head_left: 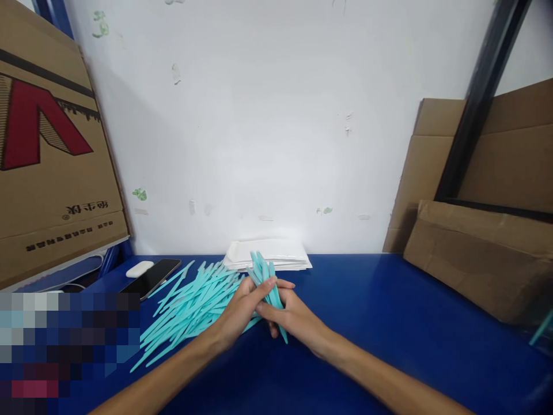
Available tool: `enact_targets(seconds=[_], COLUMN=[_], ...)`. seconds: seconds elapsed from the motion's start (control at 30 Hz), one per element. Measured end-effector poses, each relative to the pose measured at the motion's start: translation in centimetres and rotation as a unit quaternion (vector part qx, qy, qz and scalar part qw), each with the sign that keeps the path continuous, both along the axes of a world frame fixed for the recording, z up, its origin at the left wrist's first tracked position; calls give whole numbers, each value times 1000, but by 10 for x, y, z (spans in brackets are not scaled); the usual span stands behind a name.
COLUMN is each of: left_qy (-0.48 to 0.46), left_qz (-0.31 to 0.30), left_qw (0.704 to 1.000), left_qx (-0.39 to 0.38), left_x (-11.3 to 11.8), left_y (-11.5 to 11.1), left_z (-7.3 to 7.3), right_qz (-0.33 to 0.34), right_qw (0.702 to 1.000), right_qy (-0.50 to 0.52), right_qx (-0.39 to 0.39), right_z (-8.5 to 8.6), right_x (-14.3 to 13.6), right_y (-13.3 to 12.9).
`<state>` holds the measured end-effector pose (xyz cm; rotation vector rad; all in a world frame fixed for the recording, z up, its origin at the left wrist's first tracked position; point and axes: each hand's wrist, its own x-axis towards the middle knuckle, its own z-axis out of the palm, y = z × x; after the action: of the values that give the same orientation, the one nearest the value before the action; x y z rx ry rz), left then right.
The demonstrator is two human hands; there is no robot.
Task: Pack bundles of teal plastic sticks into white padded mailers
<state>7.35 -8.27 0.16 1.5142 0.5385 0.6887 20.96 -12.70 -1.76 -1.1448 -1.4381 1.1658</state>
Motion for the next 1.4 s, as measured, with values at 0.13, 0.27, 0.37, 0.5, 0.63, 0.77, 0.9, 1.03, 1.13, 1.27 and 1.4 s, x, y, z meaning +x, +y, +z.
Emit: enact_targets(seconds=[0.13,0.27,0.37,0.5,0.63,0.77,0.9,1.03,1.13,1.27,1.4], left_qy=[-26,-79,-106,-103,-53,-30,-17,-4,11,24,-14], left_qz=[81,90,144,183,158,139,109,79,56,54,115], left_qw=[996,990,976,972,981,987,990,989,989,991,988], left_qx=[34,81,123,109,95,69,82,124,138,119,98], left_x=[-3,-2,1,1,0,1,5,7,8,9,11], left_y=[1,0,-3,-8,-12,-14,-12,-12,-15,-20,-24], left_z=[7,9,10,9,5,-1,-13,-29,-31,-20,-11], right_qz=[48,33,85,127,35,-39,-63,-30,-9,-17,-5], right_qw=[997,993,986,980,979,949,905,880,873,859,838], right_qy=[-46,-91,-98,-44,-16,-75,-172,-249,-267,-257,-297], right_qx=[49,69,101,144,200,305,384,404,409,443,457], right_z=[-3,0,10,18,19,20,24,24,21,20,21], right_x=[5,13,20,26,28,24,19,18,18,16,13], right_y=[1,1,0,-1,-4,-13,-23,-26,-25,-28,-29])
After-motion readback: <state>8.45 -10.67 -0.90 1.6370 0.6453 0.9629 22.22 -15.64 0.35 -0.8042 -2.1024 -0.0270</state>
